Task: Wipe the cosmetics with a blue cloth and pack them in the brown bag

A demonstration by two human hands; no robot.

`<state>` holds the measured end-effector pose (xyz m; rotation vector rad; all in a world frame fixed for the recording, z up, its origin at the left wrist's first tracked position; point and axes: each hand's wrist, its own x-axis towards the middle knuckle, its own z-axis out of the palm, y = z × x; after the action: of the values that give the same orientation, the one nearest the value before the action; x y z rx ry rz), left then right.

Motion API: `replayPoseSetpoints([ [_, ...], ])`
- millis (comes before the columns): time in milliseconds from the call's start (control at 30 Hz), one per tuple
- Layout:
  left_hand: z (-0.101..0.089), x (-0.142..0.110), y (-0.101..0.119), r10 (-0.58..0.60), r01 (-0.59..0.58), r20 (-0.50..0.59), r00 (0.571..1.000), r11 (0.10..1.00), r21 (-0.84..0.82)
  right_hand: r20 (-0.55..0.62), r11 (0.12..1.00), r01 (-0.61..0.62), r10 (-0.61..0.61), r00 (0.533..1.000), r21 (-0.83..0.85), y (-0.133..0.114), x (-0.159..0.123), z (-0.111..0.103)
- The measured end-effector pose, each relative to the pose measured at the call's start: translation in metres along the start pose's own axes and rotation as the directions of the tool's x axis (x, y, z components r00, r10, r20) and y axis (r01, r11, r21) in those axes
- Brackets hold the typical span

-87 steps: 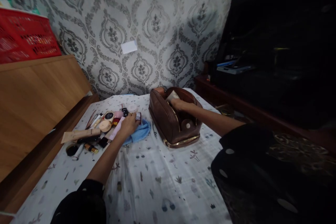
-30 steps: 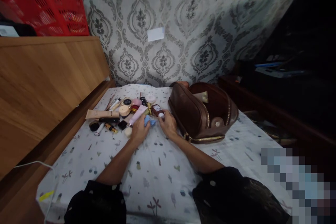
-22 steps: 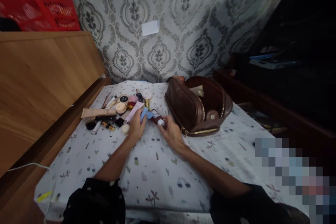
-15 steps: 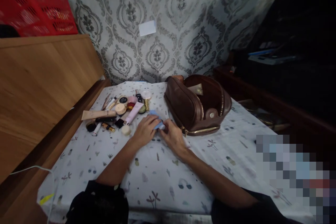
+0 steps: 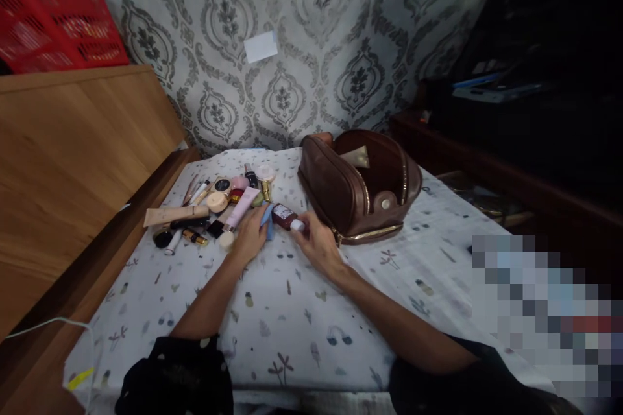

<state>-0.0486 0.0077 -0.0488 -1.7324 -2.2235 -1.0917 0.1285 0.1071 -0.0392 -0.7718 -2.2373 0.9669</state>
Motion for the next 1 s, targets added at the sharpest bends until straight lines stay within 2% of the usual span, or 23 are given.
replayPoseSetpoints([
  [200,0.010,-0.007,0.016,0.082,-0.084,-0.058,0.995,0.996,-0.029,-0.009,0.998,0.047,-0.046,0.999,0.042,-0.004,-0.003,-0.003],
  [400,0.013,-0.014,0.041,0.250,-0.251,-0.014,0.968,0.968,-0.030,-0.084,0.983,0.007,0.009,0.996,0.181,-0.001,0.001,0.004],
  [533,0.011,-0.013,0.047,0.324,-0.323,0.016,0.946,0.946,-0.029,-0.076,0.973,-0.024,0.043,0.996,0.231,-0.002,0.003,-0.001],
  [767,0.007,-0.005,0.019,0.193,-0.192,-0.026,0.981,0.981,0.015,0.024,0.997,0.020,-0.022,0.999,0.081,-0.015,-0.008,-0.018],
  [900,0.006,-0.001,0.001,0.075,-0.079,-0.057,0.996,0.994,-0.071,0.042,0.993,0.113,-0.113,0.993,-0.014,-0.012,-0.010,-0.021],
  [1000,0.005,0.002,-0.002,-0.016,0.012,-0.032,0.999,0.992,-0.129,0.052,0.988,0.147,-0.145,0.988,-0.048,-0.008,-0.008,-0.020],
])
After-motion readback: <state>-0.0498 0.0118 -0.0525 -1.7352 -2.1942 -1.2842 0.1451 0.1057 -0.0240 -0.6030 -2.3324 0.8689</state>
